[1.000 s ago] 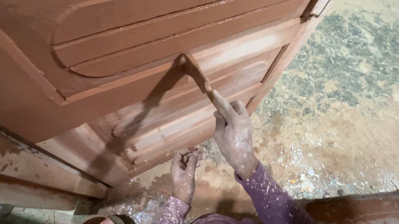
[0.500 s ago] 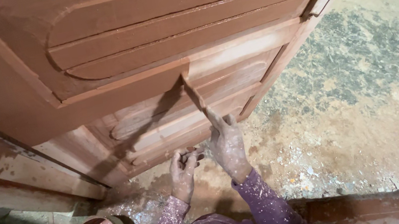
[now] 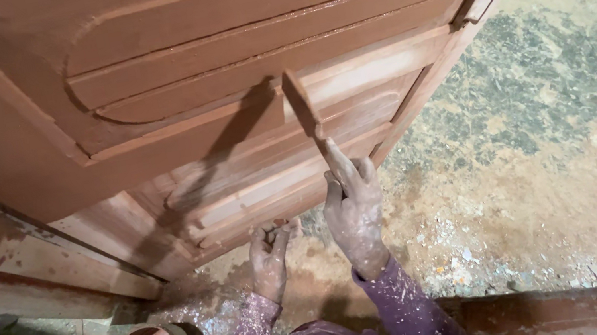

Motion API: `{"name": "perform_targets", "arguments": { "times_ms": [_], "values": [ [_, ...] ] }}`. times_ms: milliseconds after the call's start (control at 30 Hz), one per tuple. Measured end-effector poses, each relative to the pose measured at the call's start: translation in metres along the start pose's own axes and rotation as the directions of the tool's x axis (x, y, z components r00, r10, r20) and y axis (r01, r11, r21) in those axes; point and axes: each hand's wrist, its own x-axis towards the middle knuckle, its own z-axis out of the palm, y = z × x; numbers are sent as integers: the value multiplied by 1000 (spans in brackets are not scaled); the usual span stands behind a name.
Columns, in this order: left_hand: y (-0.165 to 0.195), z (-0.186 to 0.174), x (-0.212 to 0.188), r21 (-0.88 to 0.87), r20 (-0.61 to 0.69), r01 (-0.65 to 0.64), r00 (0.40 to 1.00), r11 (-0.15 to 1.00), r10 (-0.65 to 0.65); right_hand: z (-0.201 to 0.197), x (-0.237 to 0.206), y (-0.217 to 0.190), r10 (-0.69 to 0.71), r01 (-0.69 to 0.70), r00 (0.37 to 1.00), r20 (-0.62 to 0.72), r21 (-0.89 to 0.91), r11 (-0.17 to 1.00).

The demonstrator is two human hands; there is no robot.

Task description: The person paints a wooden door with a reddish-brown coating, using a brush to cover the recessed panels, rails, and edges, dipping the brush into a small bowl of paint and steadying the door with the other hand while working across different sections of the door.

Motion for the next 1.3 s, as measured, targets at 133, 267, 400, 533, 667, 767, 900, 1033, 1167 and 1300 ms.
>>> {"name": "perform_targets", "arguments": {
  "times_ms": [133, 267, 400, 533, 667, 767, 900, 1033, 1167, 1300],
  "values": [
    [2, 1, -1, -30, 11, 30, 1000, 999, -29, 17, -10, 17, 65, -62, 997, 47, -62, 996],
    [11, 1, -4, 54, -26, 135, 991, 989, -133, 33, -32, 38, 202, -190, 959, 199, -79, 979],
    [13, 3, -7, 35, -52, 132, 990, 991, -130, 37, -52, 48, 102, -88, 972, 211, -74, 993],
    [9, 2, -8, -3, -47, 79, 996, 997, -79, 32, -55, 46, 129, -121, 966, 225, -49, 991],
    [7, -3, -4, 10, -90, 147, 985, 989, -145, 24, -44, 44, 317, -354, 913, 256, 116, 928],
    [4, -5, -2, -8, -72, 108, 991, 994, -109, 22, -30, 43, 297, -328, 926, 232, 109, 938],
    [2, -1, -2, -4, -31, 44, 999, 999, -44, 25, -19, 38, 169, -199, 978, 125, 286, 937],
    [1, 0, -4, 47, -53, 83, 995, 995, -81, 36, -25, 36, 322, -395, 915, 245, 369, 841],
    [3, -5, -6, 22, -103, 142, 985, 990, -139, 49, -48, 49, 424, -520, 850, 311, 372, 769],
    [8, -13, -4, 4, -120, 109, 987, 994, -108, 60, -68, 63, 536, -694, 718, 445, 396, 601]
  ]
}}
